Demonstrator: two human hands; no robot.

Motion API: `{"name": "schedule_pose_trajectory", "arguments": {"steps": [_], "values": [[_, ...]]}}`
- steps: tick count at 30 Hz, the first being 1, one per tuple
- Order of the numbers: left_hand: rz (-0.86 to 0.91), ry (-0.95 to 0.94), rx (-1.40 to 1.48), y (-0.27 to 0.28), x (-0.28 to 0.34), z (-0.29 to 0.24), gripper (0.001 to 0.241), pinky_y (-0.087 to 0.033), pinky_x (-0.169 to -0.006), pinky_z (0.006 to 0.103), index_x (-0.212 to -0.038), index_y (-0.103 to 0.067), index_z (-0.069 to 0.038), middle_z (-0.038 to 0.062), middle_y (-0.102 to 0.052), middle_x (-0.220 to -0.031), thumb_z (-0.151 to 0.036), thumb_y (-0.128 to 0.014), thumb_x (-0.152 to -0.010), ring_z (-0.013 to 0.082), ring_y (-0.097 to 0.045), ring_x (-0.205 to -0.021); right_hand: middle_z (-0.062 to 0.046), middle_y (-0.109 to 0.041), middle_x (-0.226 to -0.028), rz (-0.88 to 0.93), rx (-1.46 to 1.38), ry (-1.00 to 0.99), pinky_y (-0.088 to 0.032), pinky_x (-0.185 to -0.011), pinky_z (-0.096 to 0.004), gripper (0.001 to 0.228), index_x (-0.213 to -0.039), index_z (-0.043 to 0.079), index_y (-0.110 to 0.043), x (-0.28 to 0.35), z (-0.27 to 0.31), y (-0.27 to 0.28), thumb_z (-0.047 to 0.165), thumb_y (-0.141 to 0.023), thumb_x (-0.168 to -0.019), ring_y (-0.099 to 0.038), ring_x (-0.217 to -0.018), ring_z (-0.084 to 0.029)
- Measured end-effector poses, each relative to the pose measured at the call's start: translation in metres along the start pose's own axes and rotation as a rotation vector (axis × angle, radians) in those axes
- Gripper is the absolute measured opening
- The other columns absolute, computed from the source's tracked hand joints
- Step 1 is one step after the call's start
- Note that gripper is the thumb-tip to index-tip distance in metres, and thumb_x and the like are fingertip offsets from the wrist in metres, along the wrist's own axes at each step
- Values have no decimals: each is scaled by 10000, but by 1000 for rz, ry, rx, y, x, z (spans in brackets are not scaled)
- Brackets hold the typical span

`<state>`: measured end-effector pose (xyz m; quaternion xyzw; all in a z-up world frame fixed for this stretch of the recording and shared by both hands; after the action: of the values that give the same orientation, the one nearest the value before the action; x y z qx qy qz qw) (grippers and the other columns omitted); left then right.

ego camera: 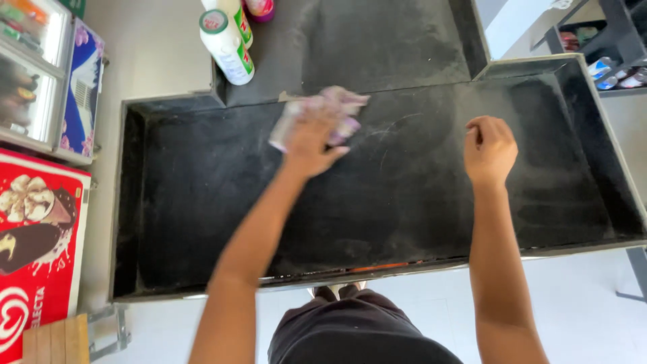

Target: Wiping down a checkout counter in a grocery store with a cleaning cloth.

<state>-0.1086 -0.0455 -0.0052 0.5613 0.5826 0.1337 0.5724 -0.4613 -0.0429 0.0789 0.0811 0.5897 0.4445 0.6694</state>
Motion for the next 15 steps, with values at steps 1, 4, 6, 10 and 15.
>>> {"name": "schedule_pose_trajectory", "arguments": {"steps": [1, 4, 6, 10, 15], "values": [[-7, -36, 84, -13, -7, -26, 710, -262, -1233, 538, -1449, -554, -143, 90, -554, -1490, -418, -773, -832, 319, -485, -1416, -75, -638, -816, 10, -3, 21, -406, -599, -312, 150, -889, -7, -699, 1, 4, 2, -143, -646, -855, -504, -671, -193], [-41, -189, 279, -43, -13, -117, 467, -370, -1144, 463, -1297, -637, -125, 67, -667, -1308, -232, -710, -849, 285, -617, -1230, -99, -659, -845, 1, -97, 29, -419, -625, -328, 155, -898, -26, -694, 3, 12, 11, -159, -629, -855, -532, -703, -222], [-74, -314, 382, -43, -7, -171, 315, -488, -1036, 401, -1202, -686, -118, 58, -690, -1221, -127, -638, -891, 278, -666, -1118, -124, -654, -842, -31, -188, 20, -431, -653, -338, 171, -903, -53, -700, 1, 13, 26, -181, -599, -852, -536, -722, -247], [526, -304, 805, -51, 32, -216, 694, -457, -1180, 335, -1396, -566, -227, -3, -627, -1449, 128, -498, -803, 252, -592, -1378, -123, -612, -880, -7, -435, -296, -439, -660, -273, 230, -1037, -89, -681, 19, -2, 78, -168, -513, -902, -498, -706, -178], [851, -220, 856, -5, 24, -183, 402, -518, -635, 270, -1112, -755, -108, 63, -786, -983, 84, -598, -796, 161, -664, -674, -59, -529, -783, -31, -481, -525, -375, -619, -219, 289, -1079, -44, -669, 75, -41, 126, -182, -437, -975, -477, -690, -118]]}}
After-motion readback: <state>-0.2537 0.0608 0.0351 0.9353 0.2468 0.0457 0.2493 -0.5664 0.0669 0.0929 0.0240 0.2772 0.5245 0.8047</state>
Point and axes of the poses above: each hand's wrist, its own x-axis away from the middle knuckle, its own y-axis out of the back of the hand, z = x × y, the point moved 3 cm from there along -x, towards the middle knuckle
